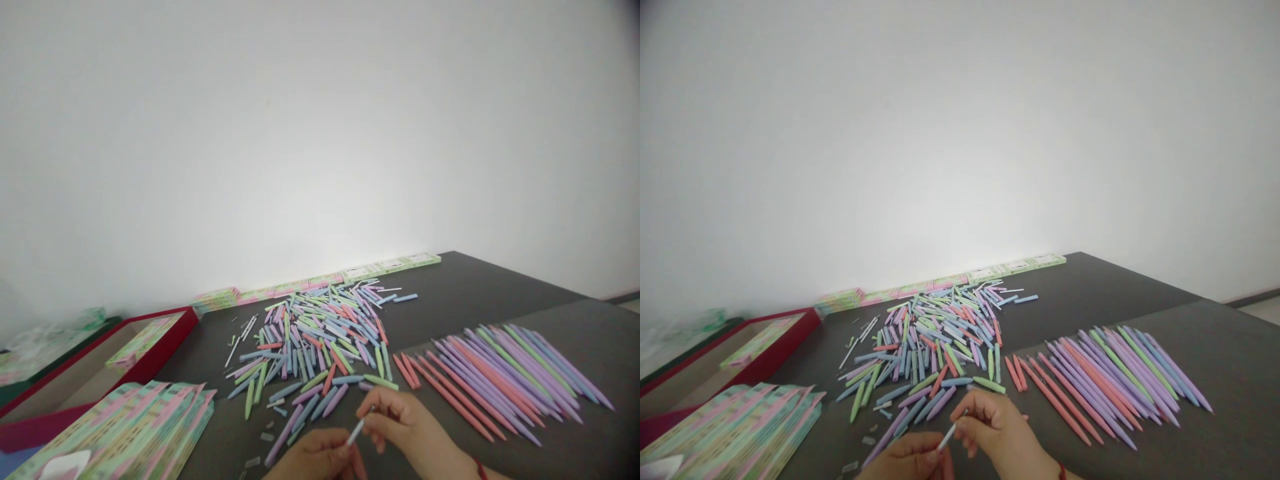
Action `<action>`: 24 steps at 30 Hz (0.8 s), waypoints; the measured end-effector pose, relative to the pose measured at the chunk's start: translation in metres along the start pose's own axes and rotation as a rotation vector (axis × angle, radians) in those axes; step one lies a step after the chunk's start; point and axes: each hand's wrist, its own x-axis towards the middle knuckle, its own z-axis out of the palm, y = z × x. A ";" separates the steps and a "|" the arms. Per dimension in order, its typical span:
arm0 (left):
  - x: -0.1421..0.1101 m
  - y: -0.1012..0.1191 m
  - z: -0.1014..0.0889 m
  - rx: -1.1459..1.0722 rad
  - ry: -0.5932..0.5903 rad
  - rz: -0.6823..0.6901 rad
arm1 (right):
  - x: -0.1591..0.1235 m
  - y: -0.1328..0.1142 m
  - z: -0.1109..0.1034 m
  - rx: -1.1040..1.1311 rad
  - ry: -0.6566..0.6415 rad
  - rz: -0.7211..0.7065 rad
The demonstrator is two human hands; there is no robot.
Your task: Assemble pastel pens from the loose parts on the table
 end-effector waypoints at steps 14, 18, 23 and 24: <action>-0.006 0.005 0.002 -0.230 0.052 -0.022 | 0.002 0.012 0.005 0.222 0.004 0.155; -0.003 0.002 0.005 -0.283 0.045 -0.012 | 0.000 0.010 0.005 0.249 0.012 0.183; -0.001 -0.006 0.006 -0.306 0.041 -0.029 | 0.000 0.006 0.005 0.272 -0.010 0.197; -0.001 -0.008 0.006 -0.309 0.031 -0.031 | 0.000 0.006 0.005 0.265 -0.017 0.195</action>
